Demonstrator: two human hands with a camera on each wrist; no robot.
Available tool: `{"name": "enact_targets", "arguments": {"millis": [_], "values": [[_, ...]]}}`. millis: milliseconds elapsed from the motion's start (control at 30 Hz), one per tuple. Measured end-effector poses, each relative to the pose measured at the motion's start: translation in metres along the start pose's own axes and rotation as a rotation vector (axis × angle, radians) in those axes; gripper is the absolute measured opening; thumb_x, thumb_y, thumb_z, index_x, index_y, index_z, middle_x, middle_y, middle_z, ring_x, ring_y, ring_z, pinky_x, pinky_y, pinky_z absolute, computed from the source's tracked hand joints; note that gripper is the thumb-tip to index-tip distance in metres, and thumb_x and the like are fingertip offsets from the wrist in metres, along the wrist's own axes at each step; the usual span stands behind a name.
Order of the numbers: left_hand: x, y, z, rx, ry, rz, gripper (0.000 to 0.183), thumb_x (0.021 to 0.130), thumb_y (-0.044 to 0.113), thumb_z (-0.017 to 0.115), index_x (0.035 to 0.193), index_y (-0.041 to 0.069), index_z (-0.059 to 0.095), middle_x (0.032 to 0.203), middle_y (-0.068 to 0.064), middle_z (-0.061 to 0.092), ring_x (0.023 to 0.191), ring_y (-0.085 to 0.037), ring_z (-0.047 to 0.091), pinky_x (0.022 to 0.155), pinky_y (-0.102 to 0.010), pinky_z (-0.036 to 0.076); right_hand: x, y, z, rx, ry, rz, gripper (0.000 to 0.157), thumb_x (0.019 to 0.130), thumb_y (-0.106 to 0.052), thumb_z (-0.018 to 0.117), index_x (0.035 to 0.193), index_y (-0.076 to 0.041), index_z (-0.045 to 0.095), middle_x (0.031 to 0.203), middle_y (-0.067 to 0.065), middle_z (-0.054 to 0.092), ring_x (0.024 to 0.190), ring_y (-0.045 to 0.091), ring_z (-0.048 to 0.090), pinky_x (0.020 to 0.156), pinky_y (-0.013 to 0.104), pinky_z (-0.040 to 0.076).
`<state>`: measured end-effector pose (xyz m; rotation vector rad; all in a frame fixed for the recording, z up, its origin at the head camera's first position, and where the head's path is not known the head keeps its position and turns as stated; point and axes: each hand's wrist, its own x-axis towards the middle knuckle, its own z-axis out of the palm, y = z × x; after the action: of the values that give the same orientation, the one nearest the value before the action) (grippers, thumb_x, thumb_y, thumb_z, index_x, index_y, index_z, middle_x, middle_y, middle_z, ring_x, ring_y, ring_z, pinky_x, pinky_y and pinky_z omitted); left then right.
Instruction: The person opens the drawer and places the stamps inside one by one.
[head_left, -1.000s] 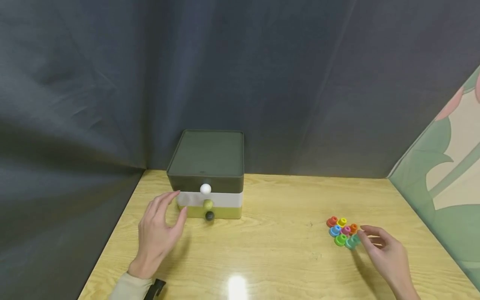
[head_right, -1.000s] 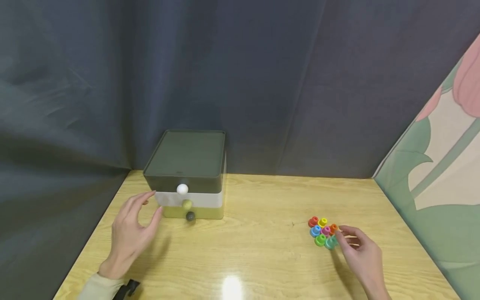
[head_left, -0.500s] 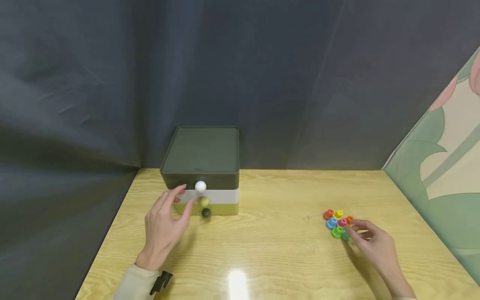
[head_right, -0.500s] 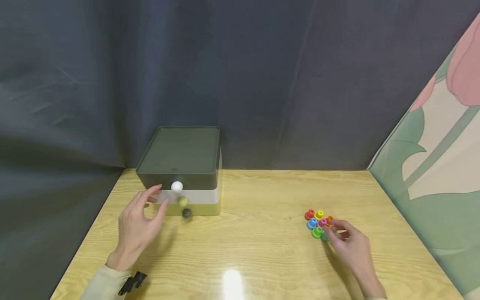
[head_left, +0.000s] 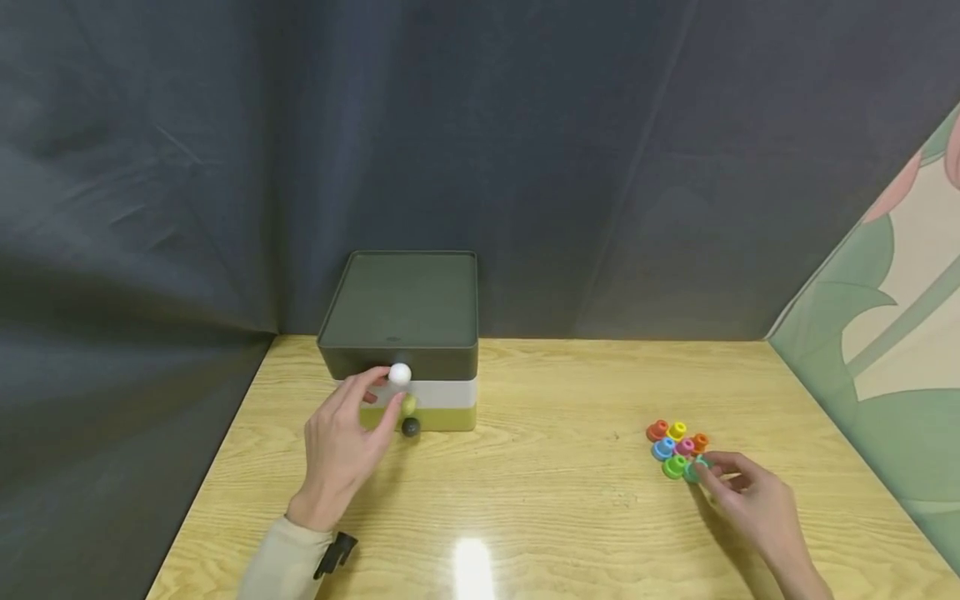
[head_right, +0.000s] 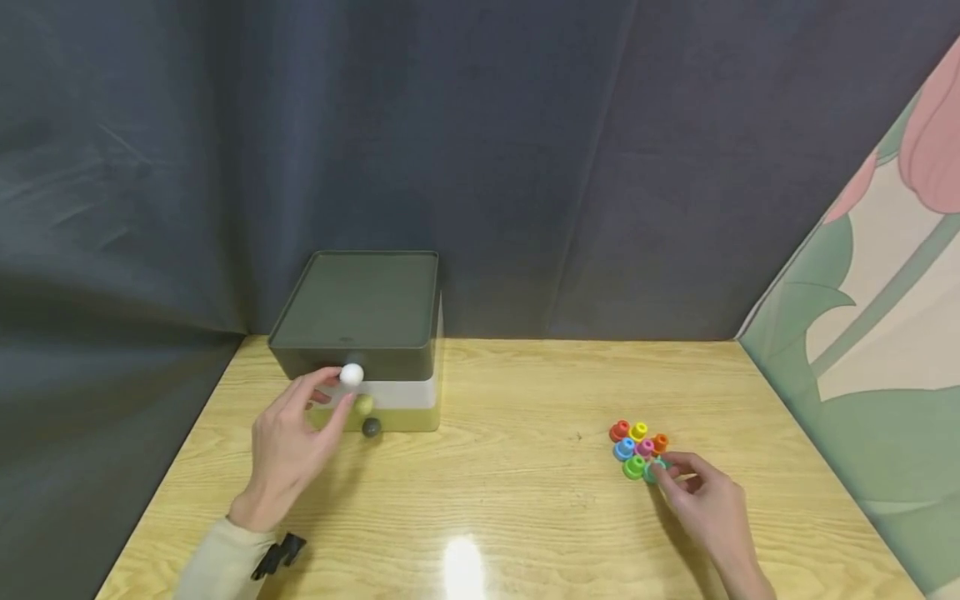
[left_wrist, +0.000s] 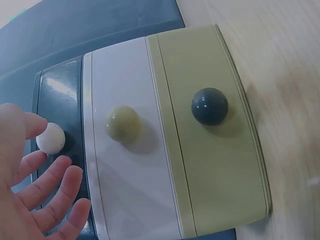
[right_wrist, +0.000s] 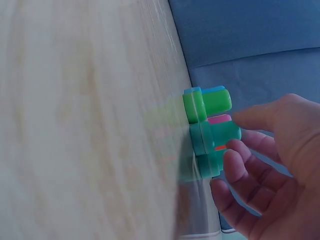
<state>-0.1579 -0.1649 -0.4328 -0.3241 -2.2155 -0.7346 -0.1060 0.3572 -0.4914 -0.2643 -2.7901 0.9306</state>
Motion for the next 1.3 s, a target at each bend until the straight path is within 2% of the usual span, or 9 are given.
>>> {"name": "enact_targets", "arguments": {"millis": [200, 367, 533, 800, 1000, 1300], "values": [[0.006, 0.000, 0.003, 0.018, -0.005, 0.011, 0.034, 0.089, 0.026, 0.086, 0.118, 0.013, 0.075, 0.094, -0.004, 0.080, 0.074, -0.020, 0.073, 0.056, -0.035, 0.051, 0.000, 0.002, 0.003, -0.010, -0.036, -0.021, 0.041, 0.098, -0.035, 0.078, 0.122, -0.002, 0.074, 0.099, 0.009, 0.078, 0.077, -0.012, 0.056, 0.063, 0.020, 0.051], [0.009, 0.002, 0.005, 0.017, -0.010, 0.018, 0.033, 0.090, 0.024, 0.086, 0.117, 0.012, 0.074, 0.095, -0.005, 0.080, 0.073, -0.021, 0.073, 0.055, -0.034, 0.051, 0.001, 0.002, 0.003, -0.017, -0.029, -0.047, 0.038, 0.098, -0.032, 0.079, 0.122, -0.002, 0.074, 0.099, 0.012, 0.079, 0.076, -0.010, 0.059, 0.062, 0.020, 0.052], [0.010, 0.004, 0.003, 0.020, -0.028, 0.018, 0.032, 0.090, 0.023, 0.086, 0.116, 0.011, 0.073, 0.095, -0.005, 0.079, 0.075, -0.021, 0.073, 0.056, -0.034, 0.052, 0.002, 0.004, 0.003, -0.028, -0.031, -0.057, 0.038, 0.098, -0.033, 0.079, 0.121, -0.002, 0.075, 0.098, 0.012, 0.080, 0.075, -0.006, 0.063, 0.061, 0.020, 0.052], [0.011, 0.004, 0.001, 0.031, -0.055, 0.020, 0.033, 0.089, 0.023, 0.087, 0.115, 0.008, 0.073, 0.093, -0.007, 0.078, 0.075, -0.024, 0.073, 0.055, -0.033, 0.051, 0.000, 0.005, 0.002, -0.018, -0.016, -0.066, 0.038, 0.097, -0.032, 0.079, 0.120, -0.002, 0.076, 0.093, 0.008, 0.079, 0.074, -0.011, 0.059, 0.061, 0.020, 0.052], [0.011, 0.003, -0.001, 0.041, -0.029, 0.043, 0.032, 0.087, 0.021, 0.088, 0.111, 0.007, 0.074, 0.085, -0.008, 0.077, 0.070, -0.022, 0.071, 0.054, -0.031, 0.049, 0.002, 0.001, 0.002, -0.004, -0.024, -0.069, 0.038, 0.097, -0.032, 0.080, 0.120, -0.001, 0.075, 0.092, 0.006, 0.078, 0.075, -0.012, 0.058, 0.063, 0.020, 0.052], [0.002, 0.004, -0.004, 0.015, 0.012, 0.047, 0.028, 0.083, 0.024, 0.087, 0.106, 0.013, 0.076, 0.078, -0.004, 0.076, 0.063, -0.016, 0.068, 0.053, -0.029, 0.046, -0.001, -0.001, -0.004, -0.019, 0.011, -0.091, 0.032, 0.096, -0.028, 0.081, 0.117, -0.004, 0.077, 0.089, 0.005, 0.078, 0.074, -0.013, 0.058, 0.063, 0.020, 0.051]]}}
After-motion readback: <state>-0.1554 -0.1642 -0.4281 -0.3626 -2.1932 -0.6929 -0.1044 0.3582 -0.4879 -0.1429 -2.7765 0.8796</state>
